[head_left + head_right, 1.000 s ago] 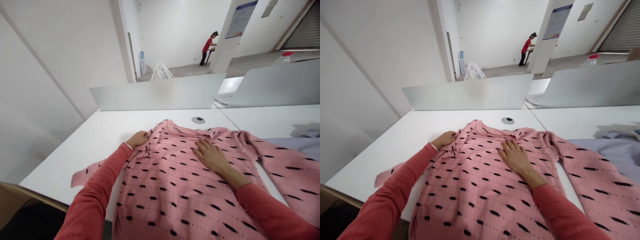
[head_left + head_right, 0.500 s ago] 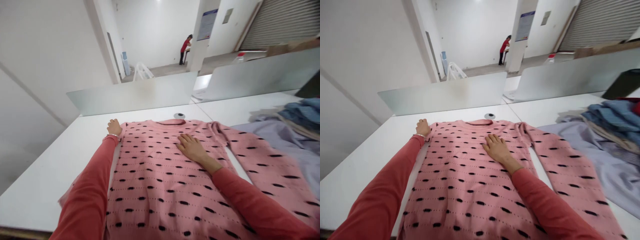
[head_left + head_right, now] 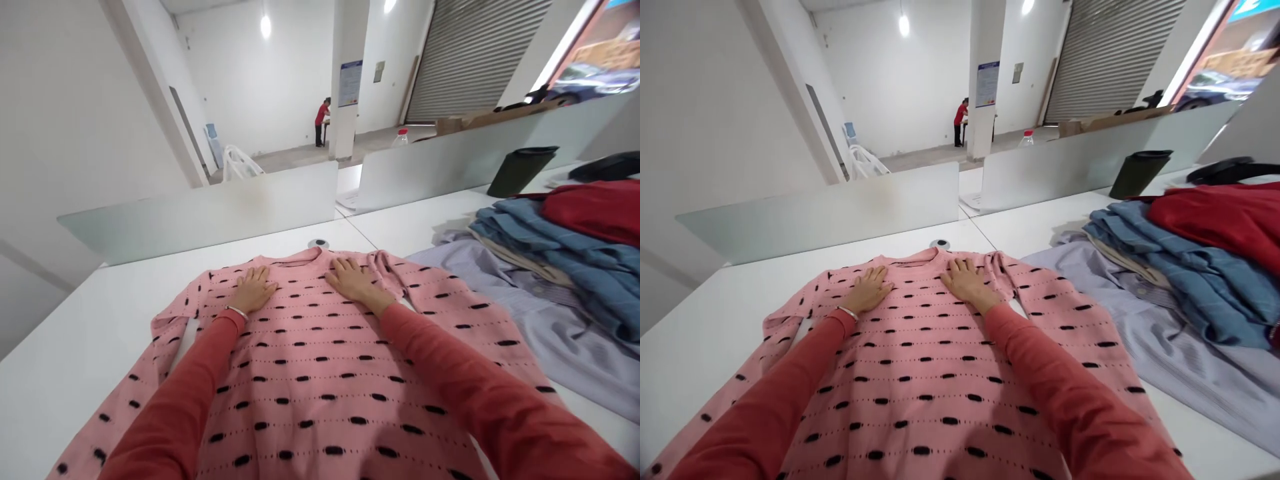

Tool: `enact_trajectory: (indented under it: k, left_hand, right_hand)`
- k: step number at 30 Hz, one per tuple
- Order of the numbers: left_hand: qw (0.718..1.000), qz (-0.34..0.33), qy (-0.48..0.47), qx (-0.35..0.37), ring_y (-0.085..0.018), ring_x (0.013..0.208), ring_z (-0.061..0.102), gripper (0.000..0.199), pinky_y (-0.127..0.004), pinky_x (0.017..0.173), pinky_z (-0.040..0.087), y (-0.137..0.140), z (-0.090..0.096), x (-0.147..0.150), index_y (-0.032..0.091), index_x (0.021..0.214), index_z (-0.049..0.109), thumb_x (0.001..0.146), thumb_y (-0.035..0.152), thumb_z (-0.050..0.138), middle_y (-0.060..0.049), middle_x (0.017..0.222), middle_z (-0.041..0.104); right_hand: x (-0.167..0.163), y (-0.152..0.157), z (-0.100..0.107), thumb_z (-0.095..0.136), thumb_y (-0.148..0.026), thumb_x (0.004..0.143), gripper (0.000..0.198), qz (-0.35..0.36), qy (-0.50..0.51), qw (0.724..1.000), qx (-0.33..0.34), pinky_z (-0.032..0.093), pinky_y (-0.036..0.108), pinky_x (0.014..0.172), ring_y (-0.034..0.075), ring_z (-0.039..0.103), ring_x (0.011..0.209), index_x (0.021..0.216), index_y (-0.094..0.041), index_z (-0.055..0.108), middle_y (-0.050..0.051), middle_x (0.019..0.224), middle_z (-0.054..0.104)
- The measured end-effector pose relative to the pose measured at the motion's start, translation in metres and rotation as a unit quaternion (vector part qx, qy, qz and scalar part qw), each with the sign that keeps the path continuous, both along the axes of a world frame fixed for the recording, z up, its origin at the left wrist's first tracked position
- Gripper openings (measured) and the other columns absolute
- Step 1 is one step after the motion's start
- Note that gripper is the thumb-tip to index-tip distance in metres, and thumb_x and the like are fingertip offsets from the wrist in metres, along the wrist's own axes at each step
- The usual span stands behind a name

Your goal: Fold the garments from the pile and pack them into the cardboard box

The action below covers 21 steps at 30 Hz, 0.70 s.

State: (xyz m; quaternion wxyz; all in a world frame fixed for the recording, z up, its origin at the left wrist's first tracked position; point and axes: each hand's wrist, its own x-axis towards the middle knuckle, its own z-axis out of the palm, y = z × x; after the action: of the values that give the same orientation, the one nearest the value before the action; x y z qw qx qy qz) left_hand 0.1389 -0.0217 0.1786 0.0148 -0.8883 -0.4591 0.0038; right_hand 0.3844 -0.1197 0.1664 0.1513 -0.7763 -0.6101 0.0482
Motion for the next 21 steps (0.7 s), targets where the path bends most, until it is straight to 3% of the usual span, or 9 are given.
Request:
enact_trajectory:
  k: [4, 11, 17, 21]
  left_hand:
    - [0.999, 0.031, 0.006, -0.009, -0.032, 0.128, 0.014, 0.064, -0.06, 0.094, 0.018, 0.016, 0.0, 0.003, 0.022, 0.135, 0.018, 0.081, 0.056, 0.016, -0.007, 0.142, 0.017]
    - [0.996, 0.094, -0.004, -0.006, -0.035, 0.127, 0.013, 0.063, -0.064, 0.091, 0.019, 0.047, 0.0, 0.014, 0.025, 0.132, 0.024, 0.078, 0.058, 0.016, -0.003, 0.142, 0.017]
    - [0.993, 0.116, -0.021, 0.001, -0.035, 0.127, 0.013, 0.063, -0.062, 0.093, 0.018, 0.055, 0.0, 0.015, 0.026, 0.131, 0.026, 0.078, 0.058, 0.015, -0.004, 0.143, 0.016]
    - [0.982, 0.175, -0.054, 0.048, -0.036, 0.122, 0.023, 0.063, -0.059, 0.09, 0.024, 0.052, 0.002, 0.016, 0.021, 0.13, 0.029, 0.078, 0.057, 0.019, -0.011, 0.14, 0.022]
  right_hand:
    - [0.011, 0.022, -0.013, 0.017, -0.057, 0.082, 0.063, -0.019, -0.023, 0.999, -0.036, 0.008, 0.059, 0.096, 0.03, 0.013, 0.126, 0.129, -0.017, 0.031, 0.008, 0.139, 0.021]
    - [0.027, 0.053, -0.012, 0.016, -0.06, 0.08, 0.068, -0.002, -0.039, 0.998, -0.041, 0.007, 0.059, 0.097, 0.031, 0.013, 0.126, 0.13, -0.017, 0.03, 0.009, 0.14, 0.018]
    - [0.034, 0.056, -0.006, 0.015, -0.059, 0.081, 0.066, 0.027, -0.04, 0.998, -0.044, 0.007, 0.058, 0.097, 0.03, 0.014, 0.126, 0.129, -0.017, 0.031, 0.008, 0.139, 0.02]
    - [0.033, 0.055, -0.007, 0.017, -0.059, 0.081, 0.064, 0.001, -0.028, 0.998, -0.049, 0.01, 0.061, 0.095, 0.03, 0.012, 0.126, 0.131, -0.021, 0.028, 0.006, 0.141, 0.017]
